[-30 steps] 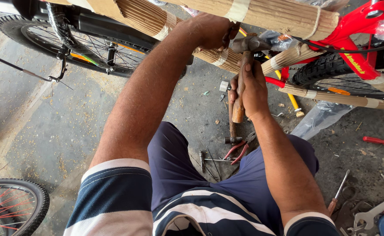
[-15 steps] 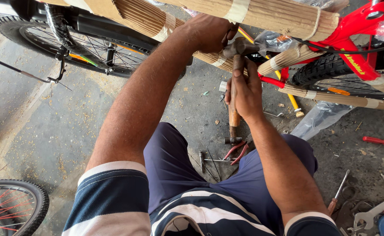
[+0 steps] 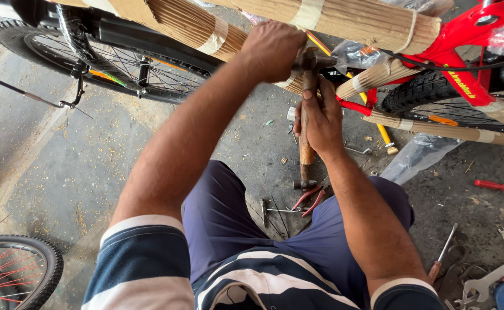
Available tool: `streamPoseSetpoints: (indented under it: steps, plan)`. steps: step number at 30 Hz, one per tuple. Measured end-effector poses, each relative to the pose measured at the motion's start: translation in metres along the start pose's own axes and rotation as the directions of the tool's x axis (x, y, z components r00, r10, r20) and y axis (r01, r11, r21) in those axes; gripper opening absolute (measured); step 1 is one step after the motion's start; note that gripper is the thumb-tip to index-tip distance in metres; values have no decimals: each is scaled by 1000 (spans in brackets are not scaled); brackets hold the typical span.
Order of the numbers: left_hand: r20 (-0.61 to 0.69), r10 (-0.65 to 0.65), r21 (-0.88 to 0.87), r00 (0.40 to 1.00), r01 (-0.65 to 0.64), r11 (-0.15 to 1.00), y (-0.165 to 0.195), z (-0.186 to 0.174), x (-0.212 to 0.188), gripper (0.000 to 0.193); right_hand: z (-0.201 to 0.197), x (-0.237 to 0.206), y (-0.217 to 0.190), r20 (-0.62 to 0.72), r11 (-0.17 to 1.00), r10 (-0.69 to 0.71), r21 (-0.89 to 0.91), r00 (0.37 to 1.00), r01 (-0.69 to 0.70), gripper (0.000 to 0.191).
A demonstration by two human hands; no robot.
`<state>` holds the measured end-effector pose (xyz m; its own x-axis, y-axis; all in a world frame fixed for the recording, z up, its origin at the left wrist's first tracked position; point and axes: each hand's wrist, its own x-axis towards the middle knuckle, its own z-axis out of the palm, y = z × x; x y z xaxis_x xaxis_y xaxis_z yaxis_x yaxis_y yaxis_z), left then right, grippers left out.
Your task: The person sits on the floor of a bicycle workshop working on a new bicycle whose frame is wrapped in corrugated cardboard. They turn and position the bike, thread a brake cable along the frame, reach into a container of parts, and use a hammer to tap a fitting on the frame.
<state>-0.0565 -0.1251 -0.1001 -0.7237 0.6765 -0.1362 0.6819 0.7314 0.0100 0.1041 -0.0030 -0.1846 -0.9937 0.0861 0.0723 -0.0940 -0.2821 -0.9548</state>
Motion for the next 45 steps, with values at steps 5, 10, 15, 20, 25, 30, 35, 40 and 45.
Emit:
streamPoseSetpoints:
  steps: [5,10,15,20,25,30,35,40,45]
  plan:
    - [-353,-113,39,929,135,990,19,12,-32,11,0,1,1,-8,999,-6,32,1000,7,39]
    - [-674,-232,-161,701,167,973,47,39,-62,9,1,1,0,-32,1000,-7,1,999,7,41]
    - [-708,-359,-291,609,211,933,54,65,-62,11,0,0,-1,-17,999,22,38,1000,-21,42]
    - [-797,-333,-274,504,190,943,47,87,-55,15,-1,2,-2,-11,998,43,47,999,-42,45]
    - [-846,-298,-247,442,170,954,45,101,-47,12,-1,2,-3,-17,996,69,59,997,-68,47]
    - [-816,-354,-297,457,194,935,46,103,-44,11,-2,2,-7,-15,994,91,68,996,-90,49]
    - [-828,-320,-275,460,164,947,44,101,-49,14,-6,3,-11,2,985,125,120,992,-124,47]
    - [-820,-350,-276,453,223,935,49,105,-43,11,-11,5,-12,19,990,108,87,994,-109,49]
    - [-827,-340,-247,448,254,935,50,110,-41,14,-14,6,-9,34,989,107,103,994,-110,50]
